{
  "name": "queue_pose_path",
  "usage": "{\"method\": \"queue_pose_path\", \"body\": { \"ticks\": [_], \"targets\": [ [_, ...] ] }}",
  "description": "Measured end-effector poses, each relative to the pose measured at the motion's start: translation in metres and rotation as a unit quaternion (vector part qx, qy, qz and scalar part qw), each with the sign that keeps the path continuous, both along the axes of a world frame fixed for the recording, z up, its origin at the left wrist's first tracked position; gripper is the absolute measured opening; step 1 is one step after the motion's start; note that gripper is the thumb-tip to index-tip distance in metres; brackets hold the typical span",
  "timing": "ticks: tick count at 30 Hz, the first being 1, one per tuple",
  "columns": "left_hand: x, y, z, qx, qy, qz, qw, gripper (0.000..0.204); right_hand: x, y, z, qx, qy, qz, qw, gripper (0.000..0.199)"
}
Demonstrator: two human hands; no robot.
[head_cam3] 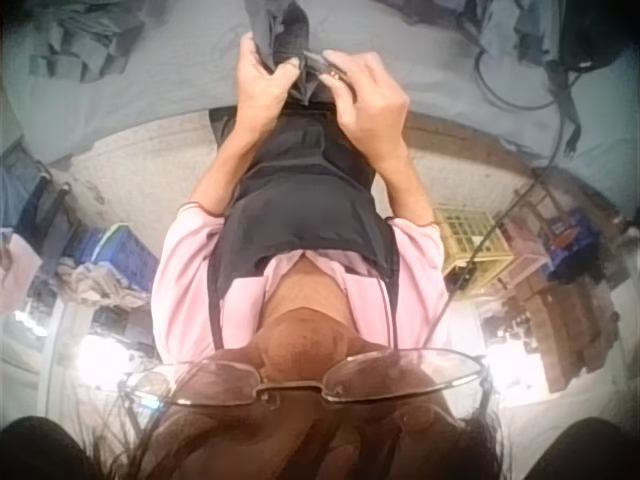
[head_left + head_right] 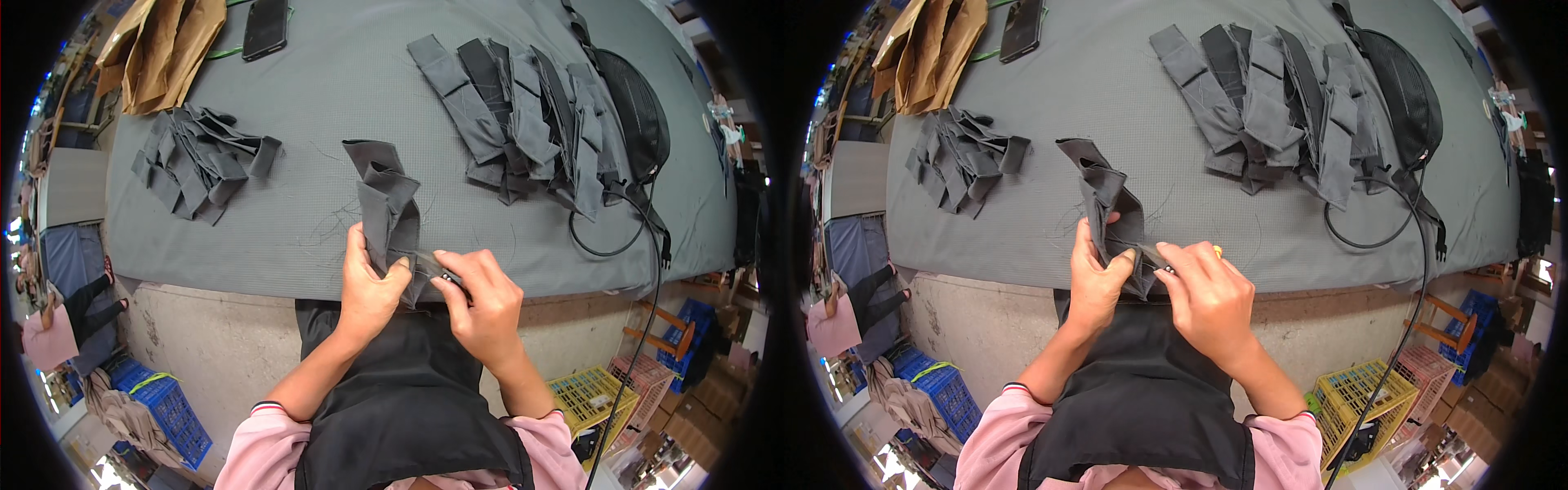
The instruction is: The person uses a small utility knife to cut and trim dark gray fabric strips on a gray work surface. They repeatedly pick up individual strips, fold them, and slice along the edges to refine the shape, placing the finished pieces into a growing pile on the right.
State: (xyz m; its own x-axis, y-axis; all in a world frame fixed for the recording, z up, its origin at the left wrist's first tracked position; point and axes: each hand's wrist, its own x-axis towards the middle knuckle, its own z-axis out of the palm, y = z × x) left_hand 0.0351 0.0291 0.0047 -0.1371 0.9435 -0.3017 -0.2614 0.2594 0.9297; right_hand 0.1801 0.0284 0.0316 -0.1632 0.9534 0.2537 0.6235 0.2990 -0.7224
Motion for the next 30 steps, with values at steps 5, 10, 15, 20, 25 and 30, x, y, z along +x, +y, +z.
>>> {"method": "queue_pose_path", "body": {
  "ticks": [5, 10, 15, 20, 25, 30],
  "targets": [
    [-0.014, 0.011, -0.005, -0.068, -0.219, -0.023, 0.973, 0.05, -0.004, 0.013, -0.013, -0.199, 0.261, -0.035, 0.944, 0.02],
    [-0.023, 0.014, -0.007, -0.025, -0.241, -0.03, 0.97, 0.051, -0.029, 0.015, -0.008, -0.112, 0.289, 0.02, 0.951, 0.024],
    [-0.028, 0.024, -0.004, 0.013, -0.243, -0.05, 0.969, 0.055, -0.03, -0.015, -0.023, -0.236, 0.356, 0.0, 0.904, 0.021],
    [-0.032, 0.024, -0.003, -0.015, -0.329, -0.068, 0.942, 0.056, -0.025, -0.022, -0.017, -0.102, 0.161, 0.007, 0.982, 0.025],
    [-0.031, 0.023, -0.004, -0.008, -0.375, -0.049, 0.926, 0.053, -0.025, -0.024, -0.012, -0.042, 0.102, 0.022, 0.994, 0.03],
    [-0.034, 0.022, -0.006, -0.013, -0.393, -0.062, 0.917, 0.053, -0.026, -0.022, -0.009, 0.006, 0.062, 0.039, 0.997, 0.031]
  ]
}}
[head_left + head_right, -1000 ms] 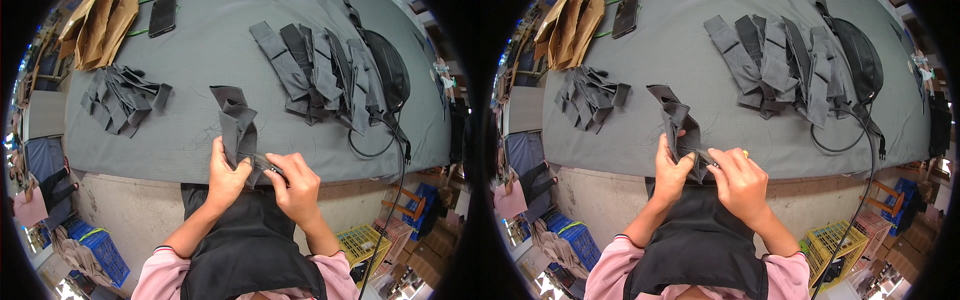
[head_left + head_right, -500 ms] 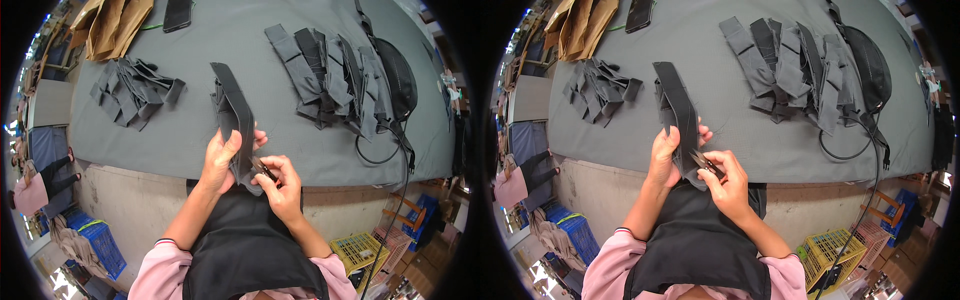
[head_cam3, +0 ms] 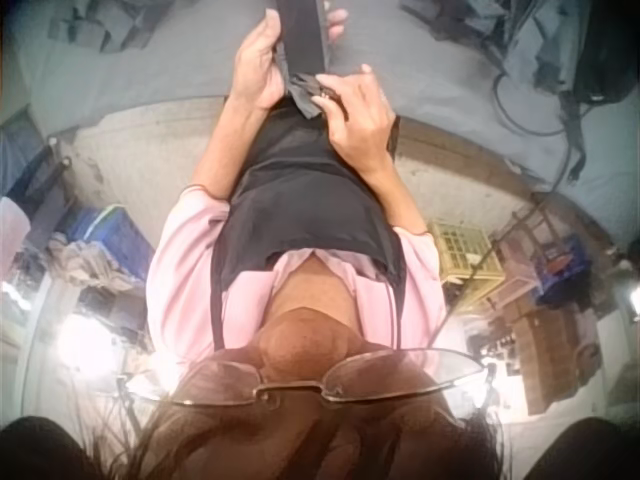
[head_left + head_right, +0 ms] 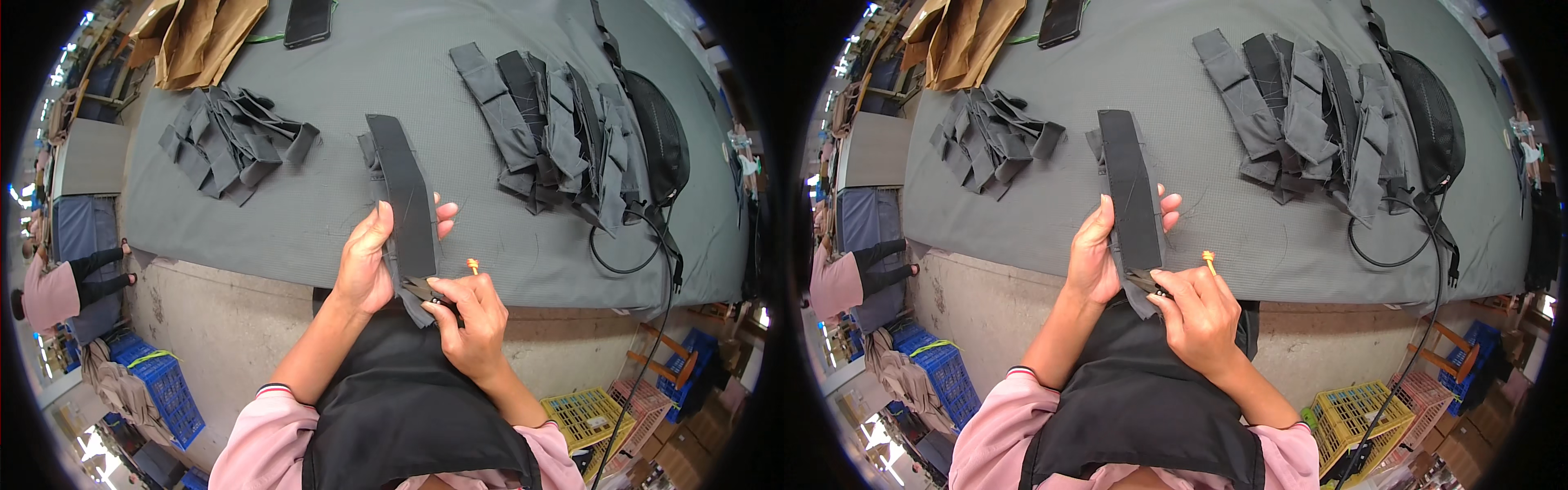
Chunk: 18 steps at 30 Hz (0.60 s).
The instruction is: The person uses a small utility knife to cut and trim dark gray fabric strips on a gray work surface. They repeatedly pick up individual strips, fold them, and slice along the edges to refine the shape, placing the finished pieces into a growing pile on the right.
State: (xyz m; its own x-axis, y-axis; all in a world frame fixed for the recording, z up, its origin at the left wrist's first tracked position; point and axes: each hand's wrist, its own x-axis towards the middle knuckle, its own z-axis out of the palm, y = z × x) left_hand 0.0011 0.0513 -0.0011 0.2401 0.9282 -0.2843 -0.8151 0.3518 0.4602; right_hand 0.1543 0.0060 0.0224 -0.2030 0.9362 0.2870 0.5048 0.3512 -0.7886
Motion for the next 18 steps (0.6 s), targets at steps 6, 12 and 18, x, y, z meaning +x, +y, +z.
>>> {"method": "queue_pose_path", "body": {
  "ticks": [6, 12, 18],
  "targets": [
    [0.0013, -0.0015, 0.0021, -0.003, 0.014, -0.003, 1.0, 0.053, -0.0017, 0.0016, -0.0052, 0.069, -0.067, 0.008, 0.995, 0.029],
    [0.0015, -0.0016, 0.0023, -0.013, 0.012, 0.018, 1.0, 0.052, 0.0033, -0.0021, -0.0056, 0.074, -0.051, -0.009, 0.996, 0.028],
    [0.0004, -0.0013, 0.0033, -0.005, 0.002, 0.013, 1.0, 0.051, 0.0003, 0.0019, -0.0065, 0.052, -0.036, 0.016, 0.998, 0.028]
  ]
}}
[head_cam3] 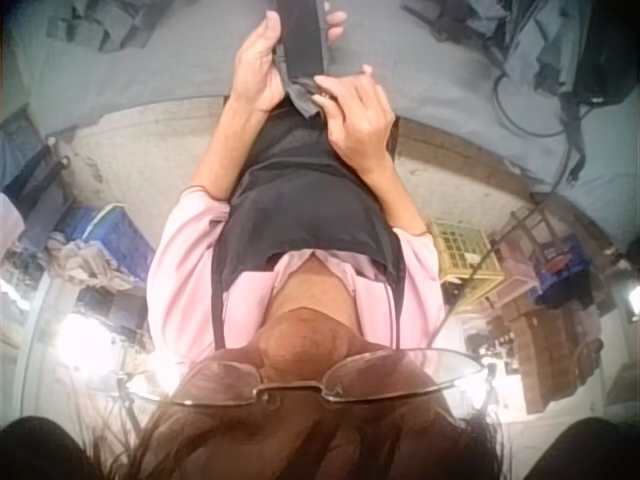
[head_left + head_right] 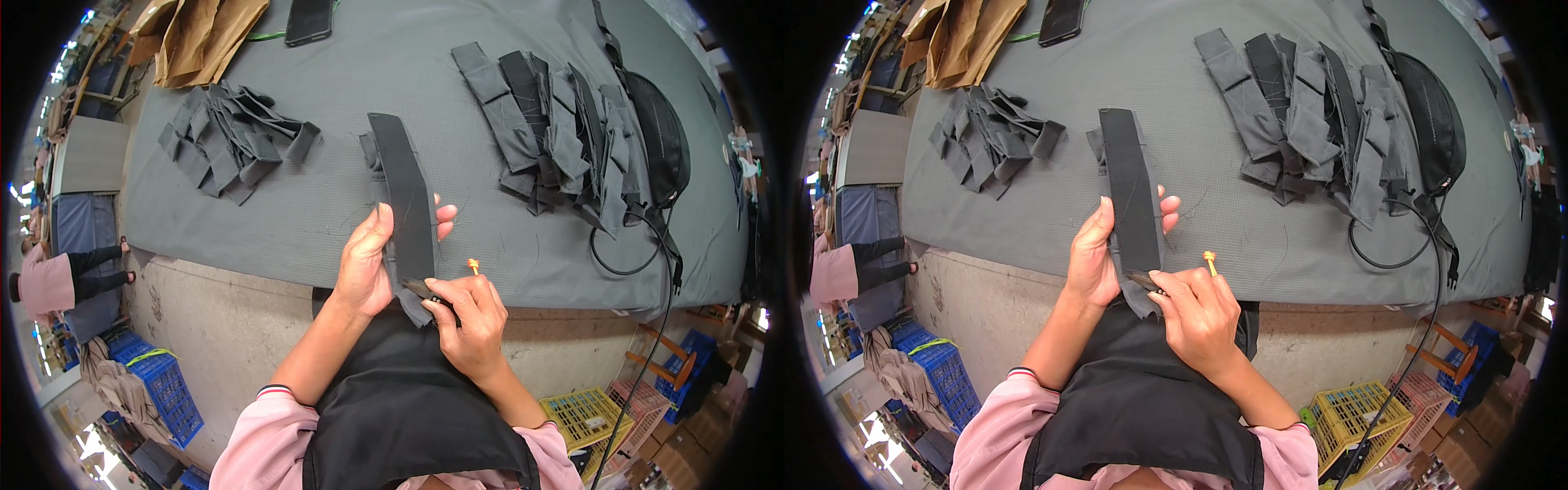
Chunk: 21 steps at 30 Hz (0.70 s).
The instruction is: The person uses a small utility knife to cut and trim dark gray fabric strips on a gray work surface. They repeatedly pick up individual strips, fold them, and slice along the edges to refine the shape, placing the finished pieces into a growing pile on the right.
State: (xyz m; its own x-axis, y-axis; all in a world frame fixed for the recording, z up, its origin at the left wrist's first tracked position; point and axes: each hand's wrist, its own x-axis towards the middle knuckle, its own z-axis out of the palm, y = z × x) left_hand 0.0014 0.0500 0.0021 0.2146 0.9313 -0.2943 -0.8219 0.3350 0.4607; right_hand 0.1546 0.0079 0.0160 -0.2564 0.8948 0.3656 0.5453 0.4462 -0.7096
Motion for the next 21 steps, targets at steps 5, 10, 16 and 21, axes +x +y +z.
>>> {"method": "queue_pose_path", "body": {
  "ticks": [5, 10, 16, 21],
  "targets": [
    [-0.001, -0.001, -0.001, -0.005, -0.013, 0.001, 1.0, 0.051, -0.001, 0.001, 0.001, -0.006, 0.016, 0.011, 1.0, 0.03],
    [0.003, -0.001, 0.0, -0.009, -0.016, 0.02, 1.0, 0.05, -0.002, 0.0, -0.002, -0.003, 0.016, -0.001, 1.0, 0.028],
    [0.002, -0.001, -0.001, -0.007, -0.031, 0.027, 0.999, 0.047, 0.0, -0.002, 0.003, -0.016, 0.048, -0.017, 0.999, 0.025],
    [0.0, -0.003, -0.001, 0.039, 0.001, -0.002, 0.999, 0.047, 0.004, 0.01, 0.002, -0.021, 0.077, -0.023, 0.997, 0.024]
  ]
}}
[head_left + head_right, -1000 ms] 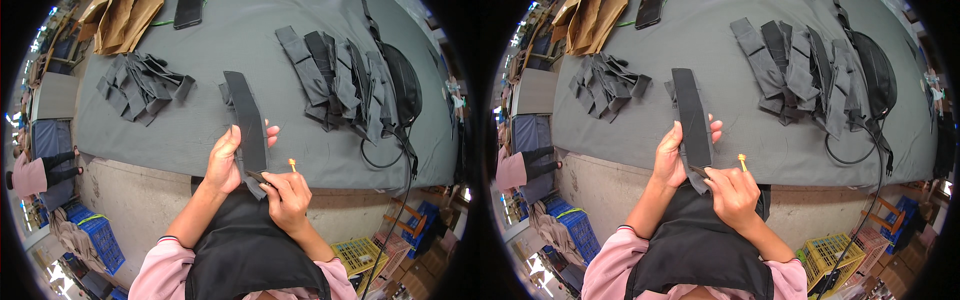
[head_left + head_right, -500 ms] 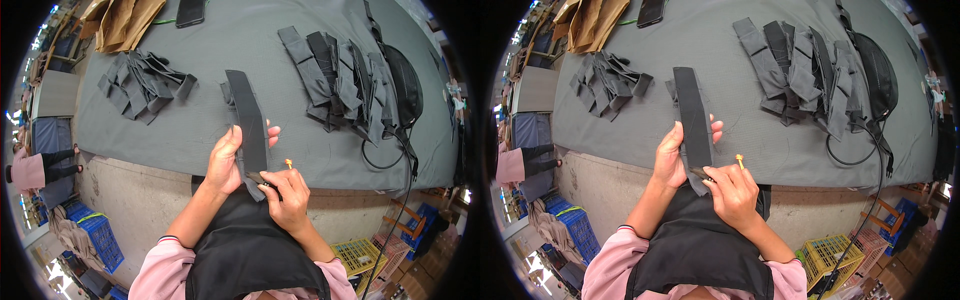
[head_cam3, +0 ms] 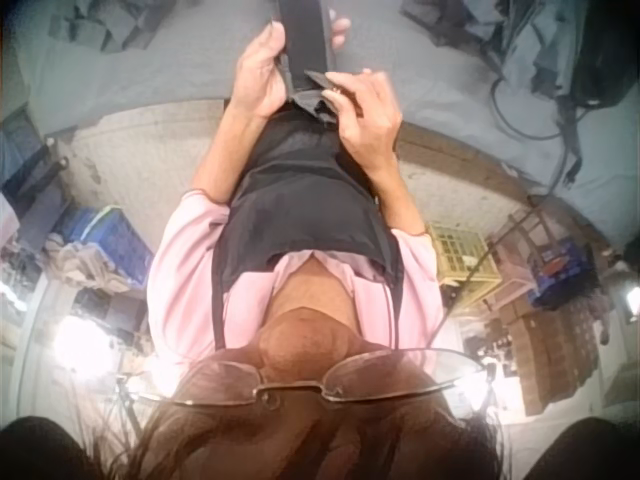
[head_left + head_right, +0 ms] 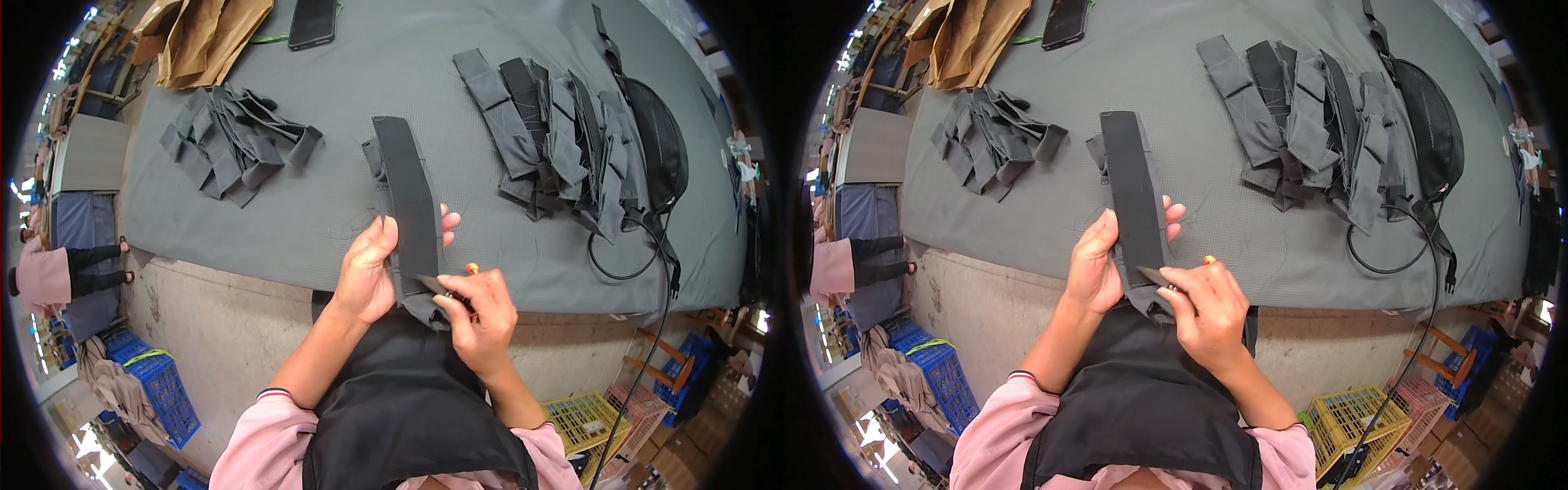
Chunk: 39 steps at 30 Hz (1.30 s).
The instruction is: The person uses a small utility knife to cut and trim dark gray fabric strips on a gray work surface. They repeatedly pick up individual strips, fold them, and slice along the edges to refine the shape, placing the finished pieces into a growing pile on the right.
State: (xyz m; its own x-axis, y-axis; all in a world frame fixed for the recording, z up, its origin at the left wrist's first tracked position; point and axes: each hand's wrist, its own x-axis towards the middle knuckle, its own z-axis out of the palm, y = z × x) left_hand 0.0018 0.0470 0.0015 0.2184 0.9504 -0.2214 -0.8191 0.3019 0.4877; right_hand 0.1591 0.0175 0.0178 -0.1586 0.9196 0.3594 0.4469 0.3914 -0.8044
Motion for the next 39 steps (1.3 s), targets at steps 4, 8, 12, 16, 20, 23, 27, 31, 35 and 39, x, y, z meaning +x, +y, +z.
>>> {"method": "queue_pose_path", "body": {
  "ticks": [4, 8, 12, 16, 20, 23, 27, 31, 35, 39],
  "targets": [
    [-0.002, -0.002, -0.003, 0.015, -0.004, -0.034, 0.999, 0.047, -0.004, 0.02, 0.008, -0.027, -0.005, -0.001, 1.0, 0.024],
    [0.0, -0.003, -0.002, 0.007, 0.0, -0.012, 1.0, 0.046, -0.008, 0.024, 0.004, -0.015, -0.027, 0.012, 0.999, 0.025],
    [-0.001, -0.005, -0.005, 0.004, -0.017, -0.014, 1.0, 0.041, -0.006, 0.023, -0.001, 0.068, -0.1, 0.017, 0.993, 0.025],
    [0.002, -0.005, -0.001, -0.026, -0.011, 0.006, 1.0, 0.037, -0.004, 0.02, -0.001, 0.098, -0.086, -0.01, 0.991, 0.026],
    [-0.007, -0.005, -0.004, -0.022, 0.003, 0.021, 1.0, 0.035, 0.015, 0.01, -0.009, 0.051, -0.057, -0.061, 0.995, 0.029],
    [-0.011, -0.005, -0.005, -0.034, 0.025, 0.014, 0.999, 0.036, 0.019, 0.011, -0.013, 0.048, -0.068, -0.068, 0.994, 0.03],
    [-0.009, -0.004, 0.003, -0.031, 0.023, 0.011, 0.999, 0.038, 0.014, 0.016, -0.008, 0.085, -0.097, -0.049, 0.99, 0.032],
    [-0.01, -0.004, 0.001, -0.026, 0.03, 0.011, 0.999, 0.038, 0.015, 0.018, -0.007, 0.102, -0.109, -0.042, 0.988, 0.034],
    [-0.009, -0.004, 0.001, -0.036, 0.027, 0.014, 0.999, 0.038, 0.015, 0.015, -0.004, 0.107, -0.128, -0.037, 0.985, 0.035],
    [-0.008, -0.003, 0.001, -0.036, 0.019, 0.012, 0.999, 0.038, 0.014, 0.014, -0.007, 0.109, -0.122, -0.045, 0.985, 0.033]
  ]
}}
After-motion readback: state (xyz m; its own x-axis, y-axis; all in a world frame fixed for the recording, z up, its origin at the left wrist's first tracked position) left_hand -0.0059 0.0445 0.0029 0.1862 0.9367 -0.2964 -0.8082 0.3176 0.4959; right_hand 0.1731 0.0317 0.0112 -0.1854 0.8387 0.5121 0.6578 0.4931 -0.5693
